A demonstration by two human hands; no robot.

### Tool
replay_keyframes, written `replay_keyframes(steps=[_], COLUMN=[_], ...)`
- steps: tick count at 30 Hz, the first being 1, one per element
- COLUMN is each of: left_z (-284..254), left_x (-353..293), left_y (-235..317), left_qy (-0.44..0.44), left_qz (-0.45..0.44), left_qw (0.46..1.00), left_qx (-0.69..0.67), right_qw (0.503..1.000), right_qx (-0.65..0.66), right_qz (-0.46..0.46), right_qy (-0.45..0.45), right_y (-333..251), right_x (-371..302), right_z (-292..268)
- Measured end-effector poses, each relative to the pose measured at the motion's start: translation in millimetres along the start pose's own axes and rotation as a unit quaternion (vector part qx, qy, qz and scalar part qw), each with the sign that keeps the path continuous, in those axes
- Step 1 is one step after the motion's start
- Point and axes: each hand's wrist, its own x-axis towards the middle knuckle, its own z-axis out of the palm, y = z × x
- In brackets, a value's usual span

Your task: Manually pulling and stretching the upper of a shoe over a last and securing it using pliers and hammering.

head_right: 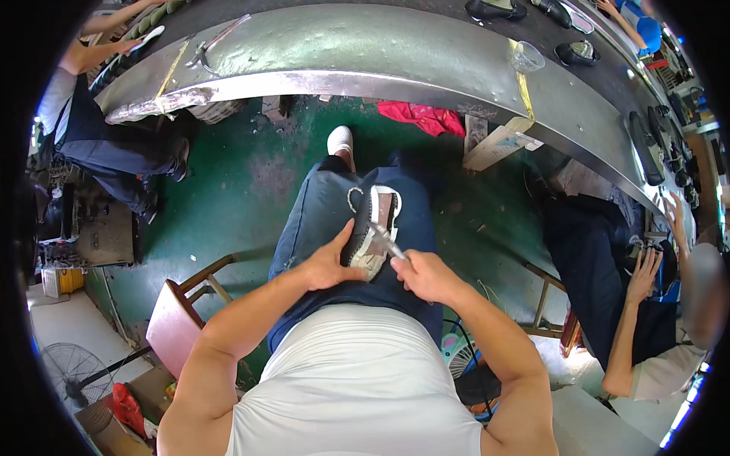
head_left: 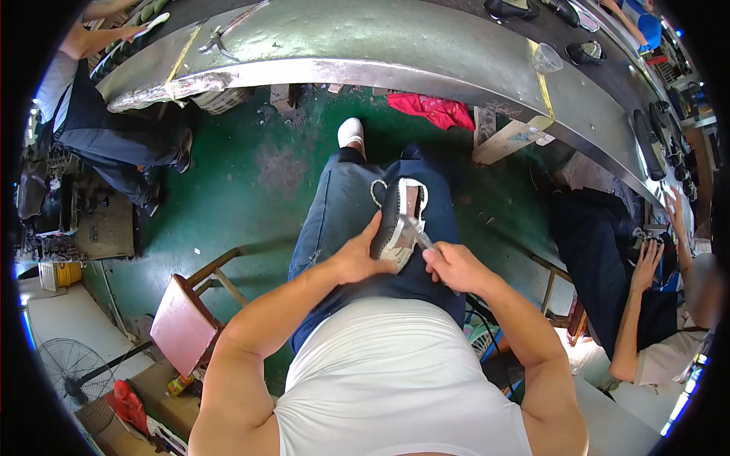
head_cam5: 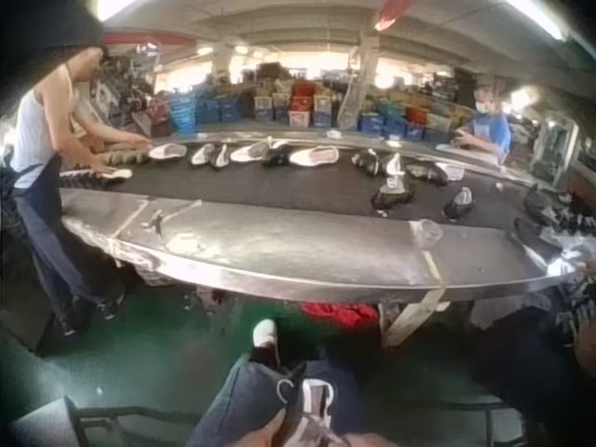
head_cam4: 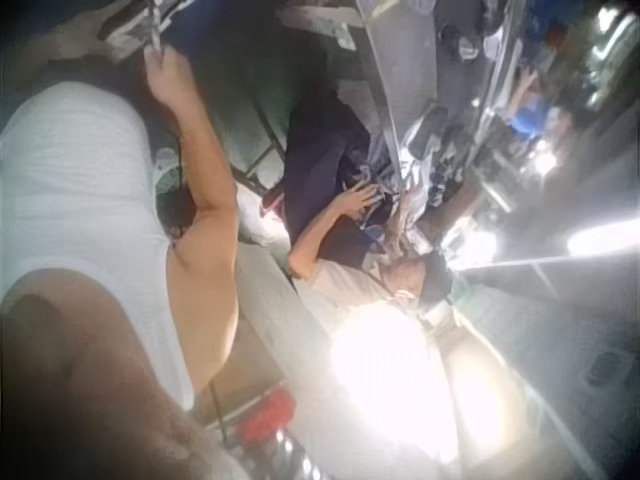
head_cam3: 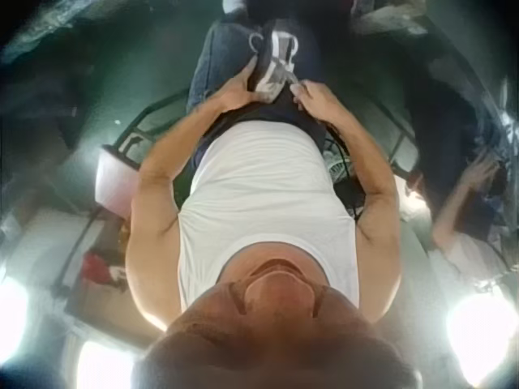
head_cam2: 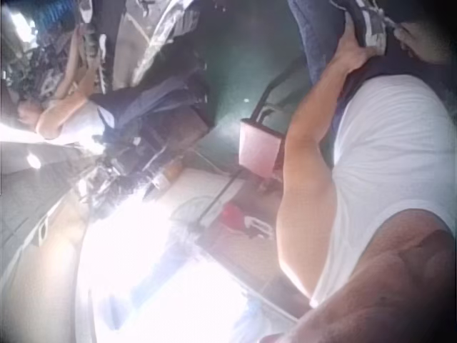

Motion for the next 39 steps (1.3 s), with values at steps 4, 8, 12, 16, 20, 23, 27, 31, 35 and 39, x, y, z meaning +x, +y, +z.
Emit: replay_keyframes(steps=[4,8,12,16,20,23,27,31,35,39], left_z=[-30,-74,-84,-74,-27,-2,22,28,33,60], left_x=[1,-21,-8,36,73,12,2,1,7,55], left_y=[53,93,123,131,40,26,9,17,5,-65], left_qy=[0.050,0.180,0.106,0.050,-0.022,0.106,0.221,0.256,0.281,0.056], left_qz=[0.079,0.248,0.340,0.170,0.160,0.078,0.170,0.228,0.252,0.103], left_qw=[0.976,0.928,0.933,0.976,0.984,0.985,0.959,0.931,0.926,0.909], left_qx=[0.194,0.215,-0.055,-0.125,-0.081,0.110,0.040,0.125,0.017,-0.400], right_qw=[0.982,0.957,0.930,0.918,0.981,0.995,0.988,0.989,0.964,0.956], right_qx=[0.161,0.244,0.344,0.380,0.153,0.051,0.003,-0.115,-0.230,-0.275], right_qz=[-0.020,0.010,0.001,-0.024,-0.025,-0.044,-0.142,-0.096,-0.009,-0.072], right_qy=[0.098,0.154,0.127,0.114,0.116,0.076,0.058,-0.012,-0.134,-0.077], right_y=[33,40,44,40,25,7,9,-20,-62,-54], right_x=[-13,-27,-38,-46,-54,-58,-43,-31,-28,-13], right_z=[-13,-14,-8,-4,-7,-18,-13,-34,-68,-62])
